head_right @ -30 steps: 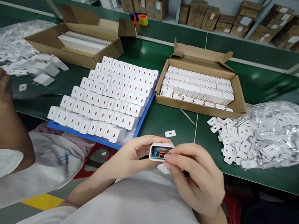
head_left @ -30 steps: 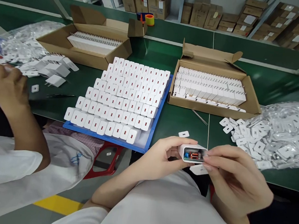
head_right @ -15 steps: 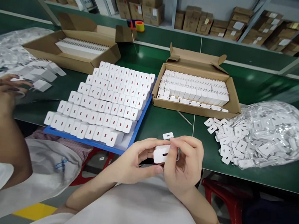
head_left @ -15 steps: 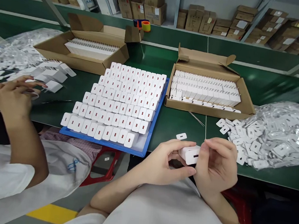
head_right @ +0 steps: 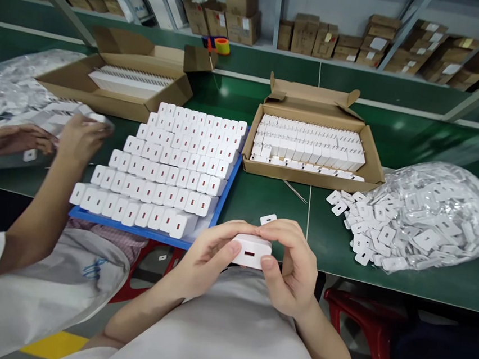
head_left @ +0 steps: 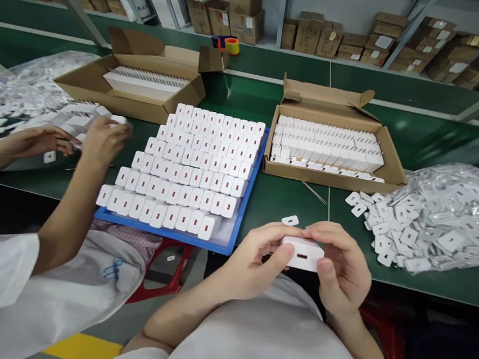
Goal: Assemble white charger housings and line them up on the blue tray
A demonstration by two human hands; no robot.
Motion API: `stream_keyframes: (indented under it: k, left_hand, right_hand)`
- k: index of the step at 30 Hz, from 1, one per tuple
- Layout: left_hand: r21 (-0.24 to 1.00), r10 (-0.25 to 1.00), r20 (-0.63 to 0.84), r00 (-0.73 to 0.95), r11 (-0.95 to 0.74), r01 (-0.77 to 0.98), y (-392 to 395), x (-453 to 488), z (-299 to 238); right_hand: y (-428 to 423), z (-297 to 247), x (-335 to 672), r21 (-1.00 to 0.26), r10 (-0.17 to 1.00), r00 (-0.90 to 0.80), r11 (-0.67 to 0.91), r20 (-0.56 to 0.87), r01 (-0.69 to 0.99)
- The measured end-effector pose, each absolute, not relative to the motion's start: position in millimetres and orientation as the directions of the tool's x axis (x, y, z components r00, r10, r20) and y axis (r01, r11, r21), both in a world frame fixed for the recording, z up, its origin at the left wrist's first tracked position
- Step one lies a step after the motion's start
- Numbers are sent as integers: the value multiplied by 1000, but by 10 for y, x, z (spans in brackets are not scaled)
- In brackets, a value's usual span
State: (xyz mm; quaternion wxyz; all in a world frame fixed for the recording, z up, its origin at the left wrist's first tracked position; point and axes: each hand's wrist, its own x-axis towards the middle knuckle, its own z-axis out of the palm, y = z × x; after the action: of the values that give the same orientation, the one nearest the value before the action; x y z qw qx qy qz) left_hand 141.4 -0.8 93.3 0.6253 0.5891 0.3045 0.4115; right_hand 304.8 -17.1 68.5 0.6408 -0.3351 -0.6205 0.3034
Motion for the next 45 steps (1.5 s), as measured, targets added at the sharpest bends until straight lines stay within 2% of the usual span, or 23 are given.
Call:
stream_keyframes:
  k: [2,5,9,21,28,31,36,45]
  left_hand:
    - [990,871,109,478,-52,-130,-9,1404,931]
    - [990,878,137,459,-103,-99,-16,1399,930]
    - [984,882,174,438,-143,-103,-33,1417,939]
    - [978,901,202,383,-168,-122,-33,1409,946]
    - [983,909,184,374,-180,-48,-65,1378,959]
    - [976,911,214,353,-218,-29,-59,1358,964]
    - [948,891,306,334,-317,-24,-25,1324,950]
    - [911,857,397,328,-410,-33,-38,1243,906]
  right_hand:
    - [-191,684,3094,-841,841,39,538,540,54]
    - [-221,720,3133,-919,920,34,385,389,88]
    - [-232,783,3155,-965,965,-103,249,241,80]
    - [-254,804,3081,-927,923,-163,365,349,85]
    - [-276,716,3104,-955,949,-106,294,296,-39]
    - [-301,723,3117,-961,959,-66,274,276,-41]
    - [-321,792,3062,-943,954,8,298,300,-146]
    - [-236,752,2971,-919,923,-40,377,384,-119]
